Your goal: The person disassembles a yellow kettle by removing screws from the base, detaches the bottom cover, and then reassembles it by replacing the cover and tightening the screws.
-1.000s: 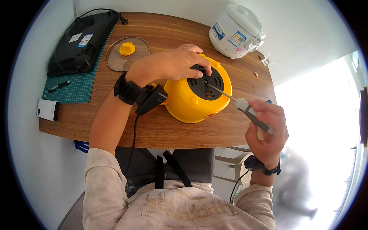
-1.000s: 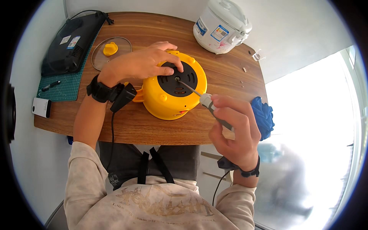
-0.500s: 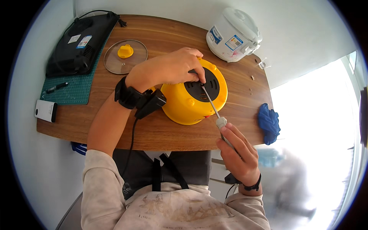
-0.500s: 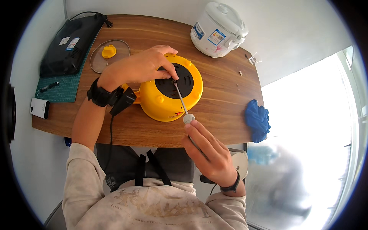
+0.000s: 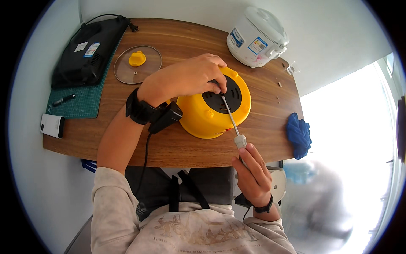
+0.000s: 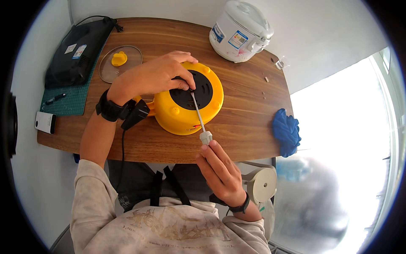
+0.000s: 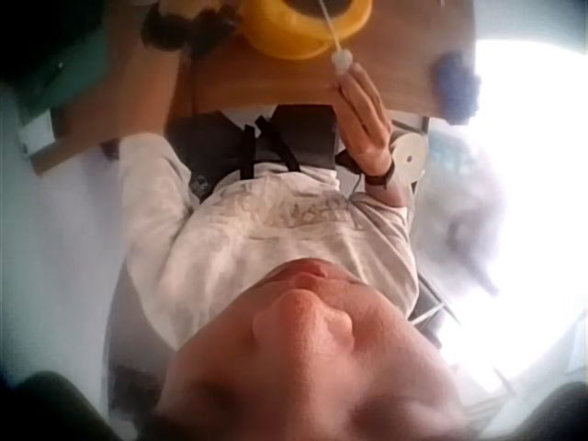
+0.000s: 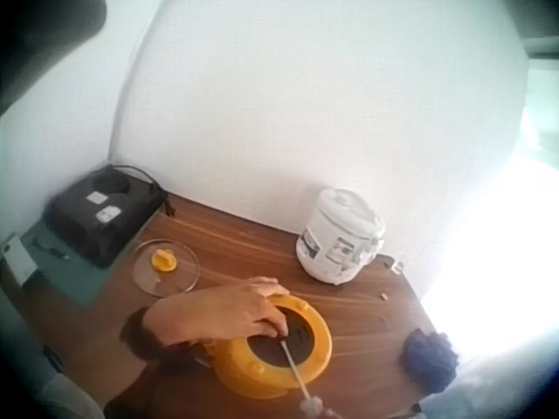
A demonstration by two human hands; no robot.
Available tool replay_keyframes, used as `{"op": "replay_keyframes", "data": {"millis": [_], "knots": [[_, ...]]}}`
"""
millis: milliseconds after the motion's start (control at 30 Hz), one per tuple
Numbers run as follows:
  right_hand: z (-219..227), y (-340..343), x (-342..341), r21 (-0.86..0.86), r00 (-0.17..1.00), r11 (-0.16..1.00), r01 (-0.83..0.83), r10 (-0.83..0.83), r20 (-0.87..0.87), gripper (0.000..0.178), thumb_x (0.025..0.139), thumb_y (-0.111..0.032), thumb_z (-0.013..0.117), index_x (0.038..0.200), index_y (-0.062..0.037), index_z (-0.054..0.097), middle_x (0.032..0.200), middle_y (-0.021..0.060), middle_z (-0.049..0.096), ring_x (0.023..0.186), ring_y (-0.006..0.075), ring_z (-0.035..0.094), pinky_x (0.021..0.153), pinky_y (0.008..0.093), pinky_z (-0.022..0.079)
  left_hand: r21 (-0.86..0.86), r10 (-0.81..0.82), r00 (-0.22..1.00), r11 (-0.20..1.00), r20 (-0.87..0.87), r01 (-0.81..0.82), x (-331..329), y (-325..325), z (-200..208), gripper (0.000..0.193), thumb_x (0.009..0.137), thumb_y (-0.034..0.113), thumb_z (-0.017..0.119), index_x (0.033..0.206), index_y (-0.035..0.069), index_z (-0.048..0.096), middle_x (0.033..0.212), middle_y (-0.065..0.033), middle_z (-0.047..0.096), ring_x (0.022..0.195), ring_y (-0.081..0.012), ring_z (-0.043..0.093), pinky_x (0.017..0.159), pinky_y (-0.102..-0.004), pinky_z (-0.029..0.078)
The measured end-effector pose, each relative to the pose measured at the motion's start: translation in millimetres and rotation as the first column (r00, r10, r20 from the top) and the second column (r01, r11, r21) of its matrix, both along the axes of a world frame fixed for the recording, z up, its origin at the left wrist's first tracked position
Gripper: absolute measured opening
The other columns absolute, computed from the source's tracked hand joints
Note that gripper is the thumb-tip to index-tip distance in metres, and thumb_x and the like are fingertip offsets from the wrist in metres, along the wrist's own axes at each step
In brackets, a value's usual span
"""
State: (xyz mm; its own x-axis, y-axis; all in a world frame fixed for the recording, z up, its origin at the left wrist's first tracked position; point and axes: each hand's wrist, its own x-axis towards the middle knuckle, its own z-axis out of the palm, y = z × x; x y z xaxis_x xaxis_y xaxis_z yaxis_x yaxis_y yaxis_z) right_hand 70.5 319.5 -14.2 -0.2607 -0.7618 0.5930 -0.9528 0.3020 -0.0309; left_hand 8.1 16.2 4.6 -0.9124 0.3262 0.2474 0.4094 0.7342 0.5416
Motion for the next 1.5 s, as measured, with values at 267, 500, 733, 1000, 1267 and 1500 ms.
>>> {"op": "replay_keyframes", "data": {"millis": [267,500,733,1000,1267,1500], "knots": [[-15,4,-4,-0.152,0.993,0.984,0.097,-0.086,0.079,0.026,0.082,0.008,0.074,0.106,0.0019,0.073,0.122,0.0236,0.066,0.112,0.0387,0.069,0.090,0.0411,0.060,-0.002,0.025,0.999,1.000,0.043,-0.025,0,1,4,0.017,0.092,0.017,0.068,0.105,0.014,0.079,0.147,-0.0136,0.052,0.139,-0.0303,0.046,0.116,-0.0393,0.037],[-17,4,2,-0.213,0.946,0.940,0.268,-0.215,0.242,0.027,0.092,-0.006,0.069,0.118,0.0021,0.066,0.128,0.0269,0.064,0.113,0.0393,0.068,0.092,0.0387,0.057,0.009,0.041,0.999,0.999,0.028,-0.041,-1,1,-1,0.016,0.092,0.016,0.069,0.104,0.014,0.079,0.145,-0.0138,0.053,0.136,-0.0300,0.048,0.113,-0.0387,0.040],[-23,17,-5,-0.265,0.893,0.889,0.373,-0.267,0.362,0.031,0.100,-0.020,0.063,0.118,0.0049,0.062,0.108,0.0226,0.071,0.087,0.0350,0.073,0.076,0.0373,0.058,0.015,0.028,1.000,0.999,0.003,-0.028,-1,1,0,0.015,0.091,0.016,0.069,0.103,0.015,0.079,0.144,-0.0137,0.054,0.135,-0.0301,0.050,0.112,-0.0379,0.041],[-4,17,-8,-0.355,0.880,0.824,0.441,-0.320,0.350,0.027,0.100,-0.020,0.065,0.111,0.0040,0.063,0.091,0.0157,0.073,0.073,0.0232,0.074,0.065,0.0290,0.055,0.038,0.007,0.999,0.999,0.049,-0.009,2,9,7,0.015,0.090,0.017,0.070,0.101,0.013,0.080,0.144,-0.0157,0.056,0.129,-0.0316,0.055,0.110,-0.0375,0.044],[10,18,-17,-0.372,0.817,0.784,0.497,-0.278,0.506,0.023,0.093,-0.008,0.072,0.111,0.0018,0.062,0.094,0.0149,0.073,0.078,0.0217,0.075,0.069,0.0259,0.056,0.082,-0.014,0.999,0.997,0.037,0.011,-5,8,-1,0.013,0.090,0.014,0.070,0.099,0.011,0.080,0.142,-0.0173,0.057,0.124,-0.0325,0.059,0.106,-0.0369,0.047],[-2,18,-15,-0.337,0.870,0.840,0.424,-0.276,0.408,0.036,0.083,-0.003,0.080,0.113,0.0000,0.062,0.109,0.0159,0.074,0.098,0.0232,0.073,0.083,0.0306,0.057,0.074,0.040,0.998,0.996,0.052,-0.044,-2,4,3,0.013,0.091,0.014,0.070,0.099,0.012,0.079,0.144,-0.0163,0.055,0.125,-0.0325,0.058,0.106,-0.0372,0.048]]}}
